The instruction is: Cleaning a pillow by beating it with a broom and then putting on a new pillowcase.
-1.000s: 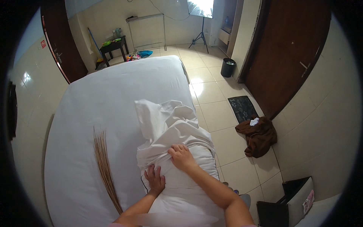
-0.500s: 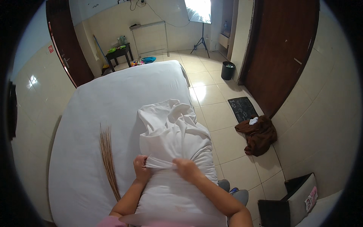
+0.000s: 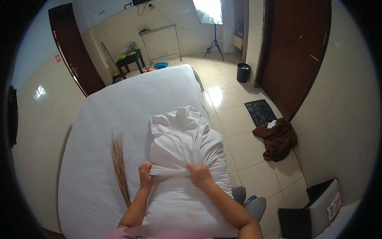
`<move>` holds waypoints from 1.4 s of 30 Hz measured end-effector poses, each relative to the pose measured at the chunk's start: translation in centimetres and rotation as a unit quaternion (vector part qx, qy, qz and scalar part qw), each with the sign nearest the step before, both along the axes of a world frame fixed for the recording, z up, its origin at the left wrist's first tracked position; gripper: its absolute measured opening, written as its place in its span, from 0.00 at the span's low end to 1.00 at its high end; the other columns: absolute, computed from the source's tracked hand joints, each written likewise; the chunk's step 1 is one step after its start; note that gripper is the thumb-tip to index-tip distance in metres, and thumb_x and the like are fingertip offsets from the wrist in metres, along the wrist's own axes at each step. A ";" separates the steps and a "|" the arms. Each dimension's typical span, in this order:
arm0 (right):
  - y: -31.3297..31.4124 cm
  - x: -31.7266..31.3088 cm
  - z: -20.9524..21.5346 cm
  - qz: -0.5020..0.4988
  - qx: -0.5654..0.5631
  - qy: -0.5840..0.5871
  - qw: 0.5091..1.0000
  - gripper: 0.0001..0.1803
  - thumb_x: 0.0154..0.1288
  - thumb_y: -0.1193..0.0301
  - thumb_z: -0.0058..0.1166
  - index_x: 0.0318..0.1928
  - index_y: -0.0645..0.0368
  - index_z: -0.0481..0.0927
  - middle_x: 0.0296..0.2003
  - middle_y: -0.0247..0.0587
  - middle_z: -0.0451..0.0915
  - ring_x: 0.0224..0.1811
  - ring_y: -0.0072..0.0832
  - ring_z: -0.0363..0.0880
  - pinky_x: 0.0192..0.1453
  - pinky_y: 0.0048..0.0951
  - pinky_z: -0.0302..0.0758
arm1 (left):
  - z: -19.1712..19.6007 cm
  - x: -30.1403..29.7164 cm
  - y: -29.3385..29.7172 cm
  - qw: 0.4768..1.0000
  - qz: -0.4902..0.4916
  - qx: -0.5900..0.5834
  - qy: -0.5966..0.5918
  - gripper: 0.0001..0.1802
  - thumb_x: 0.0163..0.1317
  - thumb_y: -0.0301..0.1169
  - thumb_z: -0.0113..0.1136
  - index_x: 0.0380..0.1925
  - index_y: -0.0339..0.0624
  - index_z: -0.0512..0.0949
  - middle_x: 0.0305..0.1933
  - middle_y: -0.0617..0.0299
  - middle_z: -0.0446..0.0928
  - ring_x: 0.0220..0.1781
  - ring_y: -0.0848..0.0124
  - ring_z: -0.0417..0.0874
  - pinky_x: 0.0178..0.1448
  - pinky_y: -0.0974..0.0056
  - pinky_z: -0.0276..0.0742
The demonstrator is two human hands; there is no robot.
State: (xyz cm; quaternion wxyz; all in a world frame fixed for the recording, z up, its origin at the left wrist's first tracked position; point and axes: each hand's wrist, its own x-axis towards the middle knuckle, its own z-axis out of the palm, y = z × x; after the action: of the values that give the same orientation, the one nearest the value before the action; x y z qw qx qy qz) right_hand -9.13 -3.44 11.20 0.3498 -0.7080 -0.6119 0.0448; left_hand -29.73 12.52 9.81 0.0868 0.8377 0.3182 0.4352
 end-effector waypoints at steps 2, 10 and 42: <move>0.5 1.3 -0.6 -0.049 0.049 0.034 0.997 0.09 0.47 0.73 0.55 0.32 0.56 0.74 0.30 0.42 0.77 0.37 0.40 0.76 0.47 0.40 0.69 | -0.5 -1.2 0.3 0.975 -0.121 -0.184 0.041 0.08 0.45 0.29 0.57 0.27 0.42 0.74 0.25 0.52 0.74 0.33 0.52 0.74 0.39 0.54 0.68; -0.8 0.9 1.1 -0.026 -0.007 -0.046 0.999 0.13 0.43 0.76 0.56 0.34 0.54 0.74 0.32 0.39 0.76 0.42 0.38 0.75 0.47 0.38 0.69 | 1.5 -1.7 -0.3 0.966 -0.056 -0.207 0.146 0.17 0.46 0.31 0.60 0.38 0.44 0.73 0.27 0.51 0.75 0.34 0.52 0.77 0.40 0.54 0.70; -4.6 3.7 -3.8 -0.123 0.041 -0.021 0.991 0.11 0.44 0.76 0.51 0.32 0.58 0.72 0.28 0.48 0.73 0.37 0.46 0.72 0.42 0.40 0.68 | 3.0 8.3 -4.7 0.982 -0.134 -0.047 0.128 0.22 0.43 0.27 0.58 0.43 0.46 0.72 0.37 0.57 0.76 0.43 0.59 0.75 0.51 0.54 0.63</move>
State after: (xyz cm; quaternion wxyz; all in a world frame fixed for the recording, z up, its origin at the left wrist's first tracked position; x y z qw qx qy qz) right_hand -5.46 -8.00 7.39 0.3689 -0.7638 -0.5282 -0.0387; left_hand -21.46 7.84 12.82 0.1422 0.9163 0.2321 0.2937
